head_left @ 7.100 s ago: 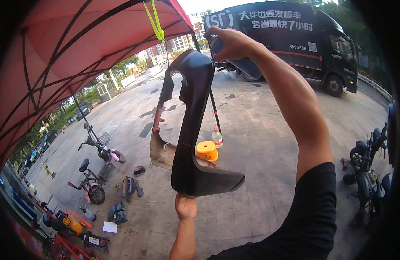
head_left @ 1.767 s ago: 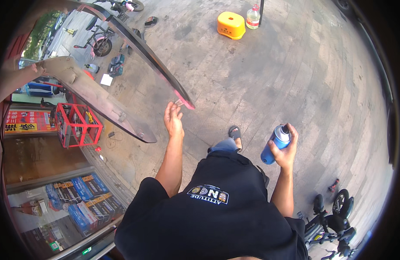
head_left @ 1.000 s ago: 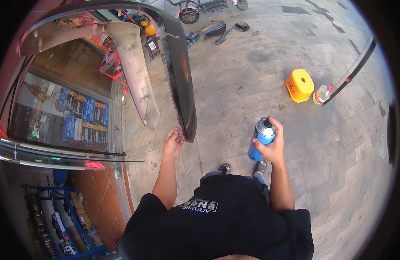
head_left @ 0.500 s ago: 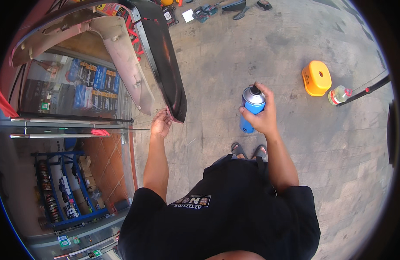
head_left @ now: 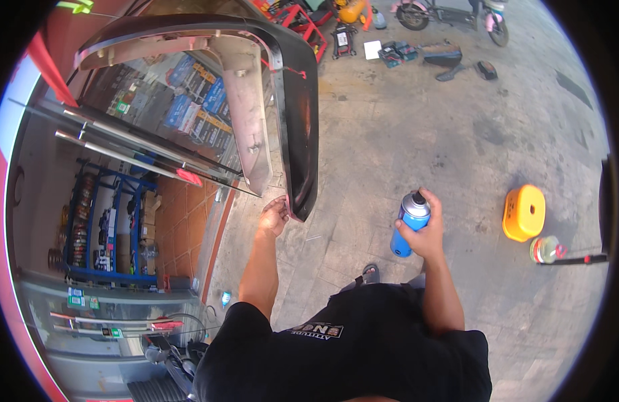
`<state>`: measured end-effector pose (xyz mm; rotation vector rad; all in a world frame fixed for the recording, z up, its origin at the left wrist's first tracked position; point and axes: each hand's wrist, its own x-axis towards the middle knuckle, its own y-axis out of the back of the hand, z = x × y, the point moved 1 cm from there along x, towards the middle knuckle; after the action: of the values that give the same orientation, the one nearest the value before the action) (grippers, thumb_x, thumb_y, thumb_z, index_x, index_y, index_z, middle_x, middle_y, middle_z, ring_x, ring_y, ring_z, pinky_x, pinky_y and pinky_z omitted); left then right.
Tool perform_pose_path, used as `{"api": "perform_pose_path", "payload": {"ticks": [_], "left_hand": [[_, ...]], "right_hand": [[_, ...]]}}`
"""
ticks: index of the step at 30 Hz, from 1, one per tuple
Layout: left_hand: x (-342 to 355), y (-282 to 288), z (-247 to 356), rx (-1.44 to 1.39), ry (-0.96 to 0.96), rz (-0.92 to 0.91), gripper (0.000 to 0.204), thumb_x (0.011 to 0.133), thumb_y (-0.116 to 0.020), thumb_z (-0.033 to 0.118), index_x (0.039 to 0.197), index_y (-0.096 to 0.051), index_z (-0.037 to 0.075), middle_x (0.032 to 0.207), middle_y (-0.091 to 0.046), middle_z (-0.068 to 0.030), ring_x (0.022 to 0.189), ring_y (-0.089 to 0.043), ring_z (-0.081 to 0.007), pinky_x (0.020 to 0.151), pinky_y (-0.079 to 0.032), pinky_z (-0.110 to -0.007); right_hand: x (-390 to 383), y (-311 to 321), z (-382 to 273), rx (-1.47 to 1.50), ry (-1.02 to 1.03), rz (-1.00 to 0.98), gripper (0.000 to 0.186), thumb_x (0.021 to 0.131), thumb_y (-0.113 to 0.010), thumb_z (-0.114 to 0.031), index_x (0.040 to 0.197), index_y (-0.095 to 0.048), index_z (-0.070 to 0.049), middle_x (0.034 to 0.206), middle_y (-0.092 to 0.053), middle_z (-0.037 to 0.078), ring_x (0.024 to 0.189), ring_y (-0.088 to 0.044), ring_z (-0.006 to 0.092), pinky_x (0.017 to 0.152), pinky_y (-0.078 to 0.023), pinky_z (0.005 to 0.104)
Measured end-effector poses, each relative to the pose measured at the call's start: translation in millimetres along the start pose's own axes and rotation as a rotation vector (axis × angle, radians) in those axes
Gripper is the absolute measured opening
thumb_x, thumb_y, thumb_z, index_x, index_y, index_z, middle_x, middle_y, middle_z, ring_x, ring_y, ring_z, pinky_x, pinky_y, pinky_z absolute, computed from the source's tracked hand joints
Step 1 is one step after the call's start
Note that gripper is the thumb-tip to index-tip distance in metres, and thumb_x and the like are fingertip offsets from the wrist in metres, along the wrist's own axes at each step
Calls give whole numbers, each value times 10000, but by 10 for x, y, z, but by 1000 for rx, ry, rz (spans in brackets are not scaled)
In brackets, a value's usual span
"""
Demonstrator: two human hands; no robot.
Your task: The person holds a curved plastic fairing and applies black spray paint to its surface. They rotate the part to cover different areas and continue spraying until the end of the clip.
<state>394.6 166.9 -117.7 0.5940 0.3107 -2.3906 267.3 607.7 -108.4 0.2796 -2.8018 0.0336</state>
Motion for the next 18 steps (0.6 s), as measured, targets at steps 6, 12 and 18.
{"api": "perform_pose_path", "payload": {"ticks": [6,12,18], "left_hand": [[-78,-70,-104,-88,-23,203,209,992,-551,133,1166,-665,155,931,-681,55,797,-607,-92,707,-420,-279],[-157,-59,-171,-128,-81,303,184,965,-580,109,1115,-682,144,883,-691,43,735,-600,-85,639,-421,-269],[-144,-92,-225,-135,-70,306,157,975,-594,100,1086,-692,151,865,-687,58,703,-577,-68,632,-414,-255]], "right_hand": [[559,515,38,8,71,-88,778,672,-859,-97,1365,-508,-57,1304,-579,156,1208,-584,286,1038,-458,407],[1161,569,-32,110,80,-198,783,674,-848,-67,1374,-496,-67,1316,-580,150,1195,-588,277,1029,-468,409],[1898,264,-391,113,243,-263,768,668,-854,-74,1357,-516,-68,1315,-588,155,1202,-593,293,1034,-470,408]]}}
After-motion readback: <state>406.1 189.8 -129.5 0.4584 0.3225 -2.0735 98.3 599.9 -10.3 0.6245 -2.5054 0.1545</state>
